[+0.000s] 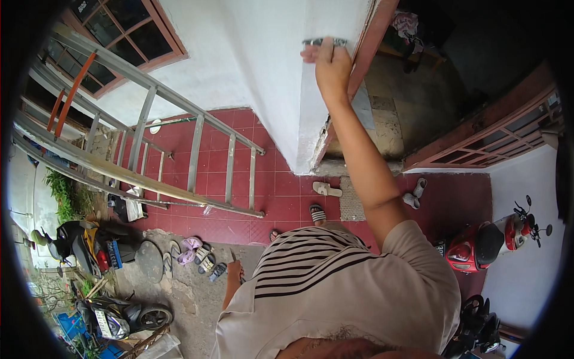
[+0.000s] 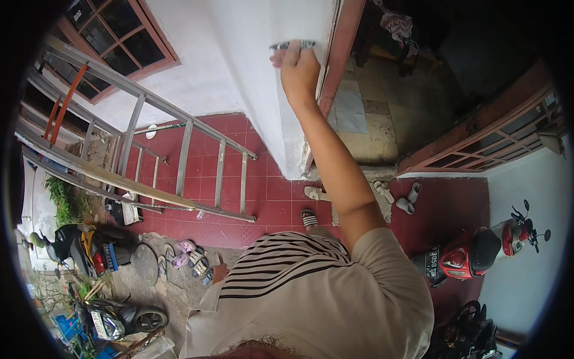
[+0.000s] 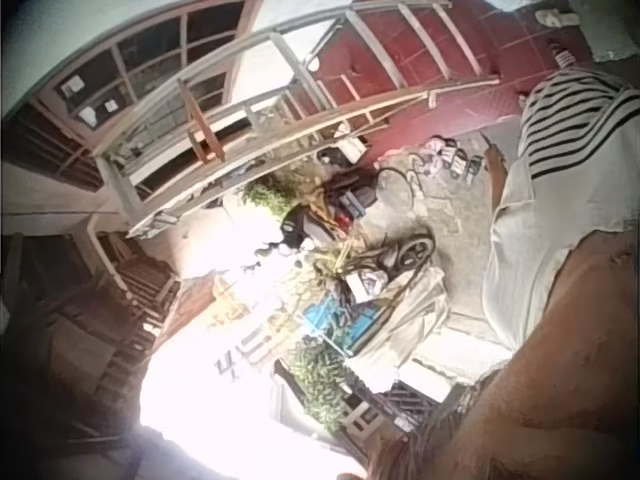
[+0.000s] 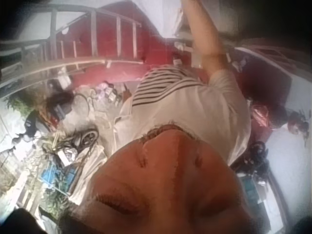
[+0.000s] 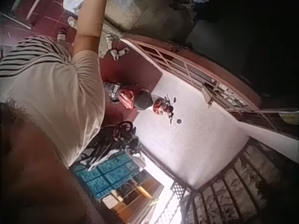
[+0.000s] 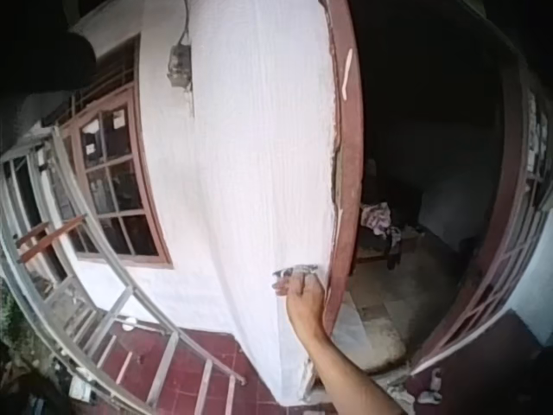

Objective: The person sands the corner of a white wall with a block of sandpaper and then applies filler or plaster using two small putty knives.

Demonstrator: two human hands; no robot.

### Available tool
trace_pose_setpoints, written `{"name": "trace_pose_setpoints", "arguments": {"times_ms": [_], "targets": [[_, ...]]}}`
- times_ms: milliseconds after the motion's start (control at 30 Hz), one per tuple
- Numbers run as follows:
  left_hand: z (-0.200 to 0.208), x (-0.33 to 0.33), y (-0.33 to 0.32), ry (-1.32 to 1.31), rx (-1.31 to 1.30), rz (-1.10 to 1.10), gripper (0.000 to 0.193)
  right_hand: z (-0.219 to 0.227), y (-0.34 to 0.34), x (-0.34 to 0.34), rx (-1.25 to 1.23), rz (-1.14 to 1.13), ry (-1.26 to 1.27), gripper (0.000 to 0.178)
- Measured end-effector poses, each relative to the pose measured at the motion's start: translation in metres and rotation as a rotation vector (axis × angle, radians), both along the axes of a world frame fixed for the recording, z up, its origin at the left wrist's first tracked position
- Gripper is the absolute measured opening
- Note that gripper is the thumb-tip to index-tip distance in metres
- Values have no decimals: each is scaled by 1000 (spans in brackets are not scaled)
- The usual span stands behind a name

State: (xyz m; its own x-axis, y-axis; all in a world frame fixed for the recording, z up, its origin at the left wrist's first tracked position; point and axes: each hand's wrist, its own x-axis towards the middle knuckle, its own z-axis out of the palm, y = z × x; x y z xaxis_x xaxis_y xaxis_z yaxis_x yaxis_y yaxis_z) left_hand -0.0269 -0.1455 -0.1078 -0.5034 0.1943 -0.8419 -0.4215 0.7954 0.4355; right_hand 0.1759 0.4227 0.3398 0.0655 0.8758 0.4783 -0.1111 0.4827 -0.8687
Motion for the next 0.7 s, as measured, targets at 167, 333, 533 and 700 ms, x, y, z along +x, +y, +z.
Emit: {"name": "trace_pose_setpoints", "arguments": {"times_ms": [167,333,533,700], "targets": [[-3,-7,5,8,16,14,18,2,2,1,62,-59,-79,54],[-50,-11,-45,-22,-31,180,17,-179,-9,-21,-348,-38,-72,45],[-32,-12,-38,-58,-7,182,14,-204,-4,-19,-417,-100,4,42],[-17,-9,-52,33,-133,81,15,-160,-12,-28,-313,-63,-55,43]]}}
